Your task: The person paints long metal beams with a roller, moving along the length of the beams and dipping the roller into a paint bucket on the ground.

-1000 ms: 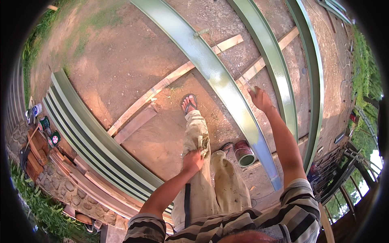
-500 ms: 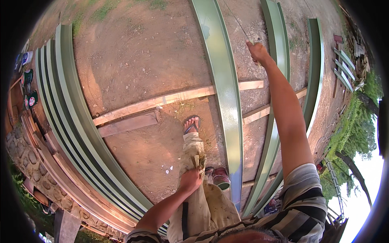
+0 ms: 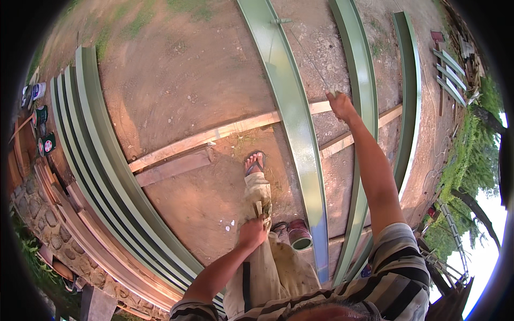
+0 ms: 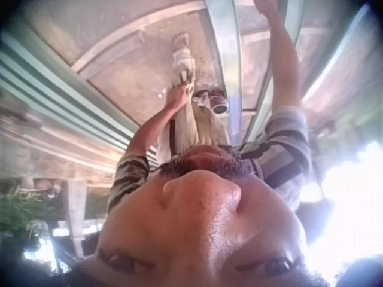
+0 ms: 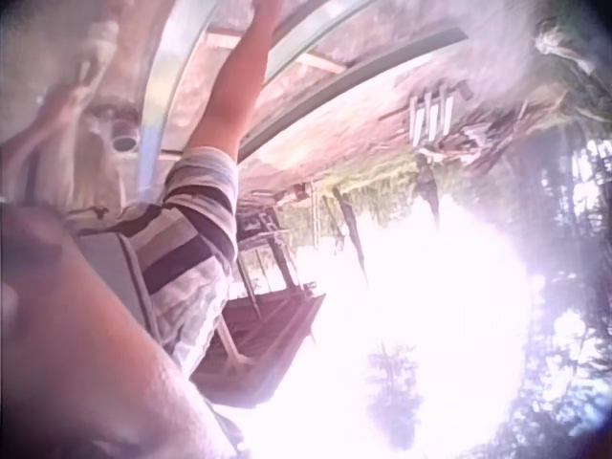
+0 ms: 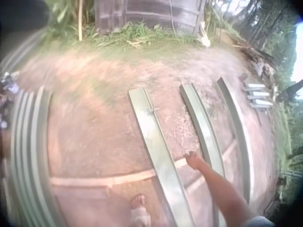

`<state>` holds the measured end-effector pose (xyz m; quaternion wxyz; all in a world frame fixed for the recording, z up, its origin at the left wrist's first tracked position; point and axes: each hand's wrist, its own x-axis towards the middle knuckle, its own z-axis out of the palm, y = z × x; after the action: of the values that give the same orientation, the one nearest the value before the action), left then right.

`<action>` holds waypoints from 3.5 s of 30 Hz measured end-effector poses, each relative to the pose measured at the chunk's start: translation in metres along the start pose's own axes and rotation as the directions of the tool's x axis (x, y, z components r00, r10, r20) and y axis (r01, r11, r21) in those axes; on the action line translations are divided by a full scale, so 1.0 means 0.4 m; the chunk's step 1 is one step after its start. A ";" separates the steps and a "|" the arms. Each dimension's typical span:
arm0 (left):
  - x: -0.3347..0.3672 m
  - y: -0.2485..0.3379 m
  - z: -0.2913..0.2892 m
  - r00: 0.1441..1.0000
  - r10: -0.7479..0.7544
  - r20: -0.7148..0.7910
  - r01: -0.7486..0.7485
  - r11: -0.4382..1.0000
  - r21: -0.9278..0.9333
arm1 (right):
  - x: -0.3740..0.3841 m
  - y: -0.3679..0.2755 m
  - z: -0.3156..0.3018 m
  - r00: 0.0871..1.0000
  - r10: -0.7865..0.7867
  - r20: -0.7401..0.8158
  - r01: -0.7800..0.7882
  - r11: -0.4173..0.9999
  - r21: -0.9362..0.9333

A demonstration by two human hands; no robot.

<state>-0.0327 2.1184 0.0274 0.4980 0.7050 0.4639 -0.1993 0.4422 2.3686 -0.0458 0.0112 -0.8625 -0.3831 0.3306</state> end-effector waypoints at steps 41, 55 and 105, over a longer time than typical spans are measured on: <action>-0.470 0.126 0.904 0.769 -0.033 0.639 -0.442 0.695 0.568 | -2.484 1.630 0.713 0.673 0.600 0.432 -0.677 0.736 0.032; -0.428 0.069 0.841 0.813 -0.014 0.581 -0.365 0.765 0.530 | -1.585 1.136 0.698 0.904 0.373 0.208 -0.420 0.867 0.267; -0.822 0.171 1.447 0.894 -0.091 0.438 -0.288 0.633 0.718 | -2.601 1.971 1.020 0.901 0.341 0.270 -0.354 0.935 0.000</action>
<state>-0.0307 1.4502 0.0615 0.2516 0.8103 0.1710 -0.5008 0.2135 1.0212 0.0051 -0.0782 -0.8642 -0.2132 0.4490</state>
